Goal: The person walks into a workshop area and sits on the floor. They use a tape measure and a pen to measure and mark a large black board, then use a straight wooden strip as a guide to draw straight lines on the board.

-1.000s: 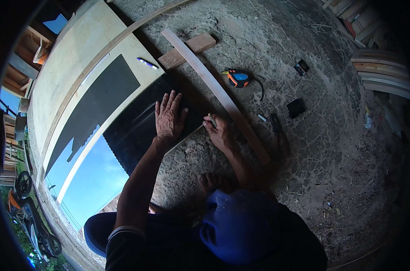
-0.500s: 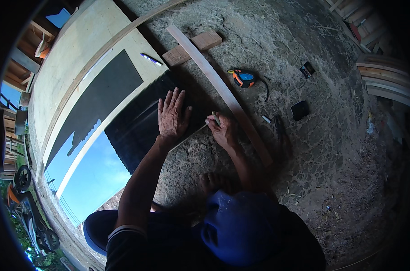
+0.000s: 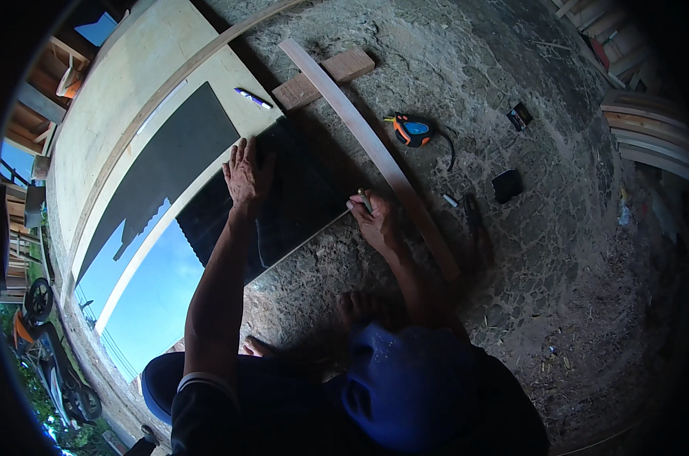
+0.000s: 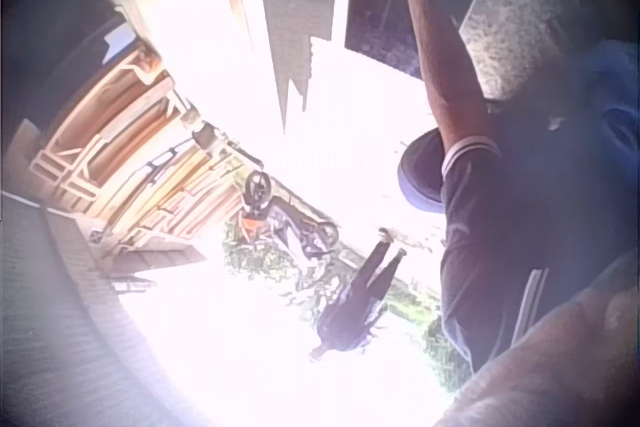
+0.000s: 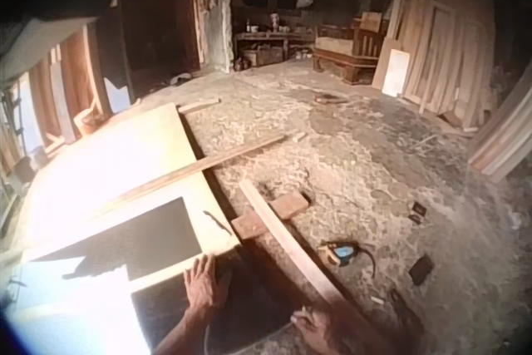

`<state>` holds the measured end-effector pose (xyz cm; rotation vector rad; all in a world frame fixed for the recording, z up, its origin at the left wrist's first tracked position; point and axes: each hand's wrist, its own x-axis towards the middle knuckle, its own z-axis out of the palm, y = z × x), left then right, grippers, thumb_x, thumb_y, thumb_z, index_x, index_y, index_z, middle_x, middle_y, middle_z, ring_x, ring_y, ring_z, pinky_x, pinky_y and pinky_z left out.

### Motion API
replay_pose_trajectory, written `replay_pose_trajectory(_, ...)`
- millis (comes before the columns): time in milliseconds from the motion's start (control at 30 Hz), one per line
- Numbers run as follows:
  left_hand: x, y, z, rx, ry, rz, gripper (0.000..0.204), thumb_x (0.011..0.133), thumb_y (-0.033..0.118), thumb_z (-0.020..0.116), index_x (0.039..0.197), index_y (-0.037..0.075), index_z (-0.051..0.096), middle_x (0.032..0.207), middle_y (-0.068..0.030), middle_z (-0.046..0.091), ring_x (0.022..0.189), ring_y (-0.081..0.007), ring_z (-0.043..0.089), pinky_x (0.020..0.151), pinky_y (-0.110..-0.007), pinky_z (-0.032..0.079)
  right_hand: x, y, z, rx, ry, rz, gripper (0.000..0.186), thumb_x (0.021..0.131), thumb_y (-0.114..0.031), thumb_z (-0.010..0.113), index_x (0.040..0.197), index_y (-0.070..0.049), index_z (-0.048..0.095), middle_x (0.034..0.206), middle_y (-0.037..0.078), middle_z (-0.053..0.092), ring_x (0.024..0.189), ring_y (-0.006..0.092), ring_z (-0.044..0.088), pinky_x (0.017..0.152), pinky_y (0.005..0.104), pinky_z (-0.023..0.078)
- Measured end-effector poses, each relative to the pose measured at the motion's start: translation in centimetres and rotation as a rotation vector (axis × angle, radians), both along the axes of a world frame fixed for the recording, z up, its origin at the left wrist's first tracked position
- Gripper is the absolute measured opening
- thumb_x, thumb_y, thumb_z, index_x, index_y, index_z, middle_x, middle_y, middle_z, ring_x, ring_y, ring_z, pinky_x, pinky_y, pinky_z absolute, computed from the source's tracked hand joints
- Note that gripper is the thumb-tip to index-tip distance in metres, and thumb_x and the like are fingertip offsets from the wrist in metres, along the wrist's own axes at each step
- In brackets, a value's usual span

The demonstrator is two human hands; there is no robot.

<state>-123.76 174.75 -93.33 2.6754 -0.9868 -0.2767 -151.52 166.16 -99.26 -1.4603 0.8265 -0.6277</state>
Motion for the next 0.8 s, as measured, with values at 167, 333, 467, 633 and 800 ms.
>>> replay_pose_trajectory(167, -0.4, 0.1, 0.2, -0.032, 0.016, 0.0, 0.07, 0.097, 0.045, 0.057, 0.156, 0.013, 0.036, 0.164, -0.0098, 0.032, 0.155, -0.0316, 0.021, 0.124, -0.056, 0.013, 0.4, 0.6, 0.3, -0.108, -0.06, -0.051, 0.014, 0.093, -0.008, 0.074, 0.101, 0.002, 0.069, 0.085, 0.002, 0.064, 0.081, 0.0067, 0.06, 0.073, 0.0241, 0.05)
replay_pose_trajectory(333, -0.6, 0.3, 0.6, -0.028, 0.04, 0.003, 0.071, 0.096, 0.044, 0.057, 0.156, 0.012, 0.036, 0.164, -0.0103, 0.031, 0.154, -0.0327, 0.02, 0.125, -0.056, 0.013, 0.2, 0.8, 2.0, -0.197, 0.1, -0.006, 0.013, 0.093, -0.01, 0.074, 0.101, 0.001, 0.069, 0.084, 0.002, 0.065, 0.08, 0.0073, 0.059, 0.071, 0.0255, 0.05)
replay_pose_trajectory(467, -1.3, 0.1, 0.3, -0.062, -0.04, 0.034, 0.069, 0.097, 0.042, 0.057, 0.156, 0.012, 0.036, 0.165, -0.0124, 0.029, 0.155, -0.0332, 0.02, 0.125, -0.056, 0.011, 0.5, 0.8, 1.9, -0.228, 0.113, -0.025, 0.015, 0.094, -0.011, 0.073, 0.102, 0.001, 0.07, 0.085, 0.002, 0.065, 0.079, 0.008, 0.06, 0.07, 0.0262, 0.05)
replay_pose_trajectory(633, -4.2, -0.8, 0.1, -0.23, -0.057, -0.122, 0.066, 0.098, 0.04, 0.057, 0.155, 0.012, 0.039, 0.165, -0.0141, 0.028, 0.154, -0.0336, 0.02, 0.125, -0.055, 0.011, 0.1, 0.7, 1.5, -0.277, 0.161, -0.023, 0.019, 0.093, -0.013, 0.074, 0.106, 0.001, 0.068, 0.089, 0.005, 0.066, 0.083, 0.0113, 0.062, 0.073, 0.0282, 0.051)
replay_pose_trajectory(800, -5.7, -0.8, -0.4, -0.192, -0.057, -0.182, 0.07, 0.098, 0.046, 0.058, 0.155, 0.012, 0.037, 0.164, -0.0167, 0.029, 0.154, -0.0346, 0.02, 0.125, -0.054, 0.01, 1.0, 1.9, 3.2, -0.297, 0.289, -0.003, 0.027, 0.093, -0.017, 0.075, 0.109, 0.001, 0.064, 0.097, 0.013, 0.068, 0.089, 0.0218, 0.067, 0.078, 0.0334, 0.054)
